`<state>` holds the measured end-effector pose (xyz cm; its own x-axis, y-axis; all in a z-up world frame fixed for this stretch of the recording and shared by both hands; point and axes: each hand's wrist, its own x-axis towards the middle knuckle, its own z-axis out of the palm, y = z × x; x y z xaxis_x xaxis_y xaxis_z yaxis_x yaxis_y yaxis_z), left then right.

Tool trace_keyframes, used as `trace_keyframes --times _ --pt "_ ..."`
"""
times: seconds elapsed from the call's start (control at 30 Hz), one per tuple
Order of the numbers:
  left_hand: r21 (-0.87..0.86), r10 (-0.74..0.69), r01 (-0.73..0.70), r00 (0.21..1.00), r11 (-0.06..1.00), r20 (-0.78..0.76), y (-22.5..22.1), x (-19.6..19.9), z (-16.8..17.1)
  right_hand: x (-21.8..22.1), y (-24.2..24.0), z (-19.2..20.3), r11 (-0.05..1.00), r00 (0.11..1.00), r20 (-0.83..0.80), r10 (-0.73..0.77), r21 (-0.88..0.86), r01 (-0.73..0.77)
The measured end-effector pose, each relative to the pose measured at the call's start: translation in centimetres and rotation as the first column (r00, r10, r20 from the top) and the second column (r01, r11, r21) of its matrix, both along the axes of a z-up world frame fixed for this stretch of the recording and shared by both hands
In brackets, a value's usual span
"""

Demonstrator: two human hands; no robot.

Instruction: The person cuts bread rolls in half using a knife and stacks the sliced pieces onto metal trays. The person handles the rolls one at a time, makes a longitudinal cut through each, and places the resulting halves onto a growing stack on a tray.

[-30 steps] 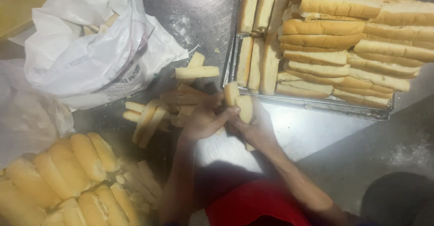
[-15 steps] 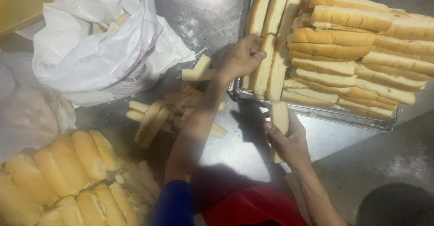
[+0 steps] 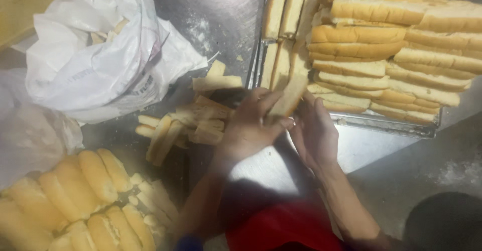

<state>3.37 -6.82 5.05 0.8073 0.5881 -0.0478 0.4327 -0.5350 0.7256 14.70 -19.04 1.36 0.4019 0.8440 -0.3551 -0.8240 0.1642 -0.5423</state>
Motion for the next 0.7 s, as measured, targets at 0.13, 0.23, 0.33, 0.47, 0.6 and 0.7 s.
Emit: trace_keyframes --times 0.13,0.23,0.33,0.47,0.6,0.7 --pt "-0.513 0.124 -0.245 0.958 0.823 -0.259 1.1 0.0 -0.2 -0.8 0.5 0.2 0.995 0.997 0.048 0.057 0.078 -0.061" --pt "-0.253 0.11 -0.085 0.99 0.964 0.086 2.9 -1.2 -2.3 -0.6 0.2 0.4 0.993 0.991 0.081 0.107 0.05 -0.111" --pt "-0.21 0.069 -0.029 0.981 0.977 0.184 3.9 -1.1 -5.2 -0.6 0.2 0.3 0.981 0.985 0.095 0.145 0.119 -0.156" --pt "-0.441 0.216 -0.115 0.958 0.89 0.187 7.4 1.7 -7.6 -0.1 -0.5 0.2 0.977 0.944 0.265 0.196 0.032 -0.212" --pt "-0.671 0.254 -0.102 0.958 0.734 0.132 7.7 5.2 -8.2 0.3 -2.2 -1.0 0.98 0.908 0.37 0.196 -0.036 -0.196" --pt "-0.353 0.217 -0.199 0.976 0.914 0.013 7.2 6.9 -9.6 0.7 -3.5 -2.2 0.983 0.912 0.366 0.184 -0.051 -0.177"
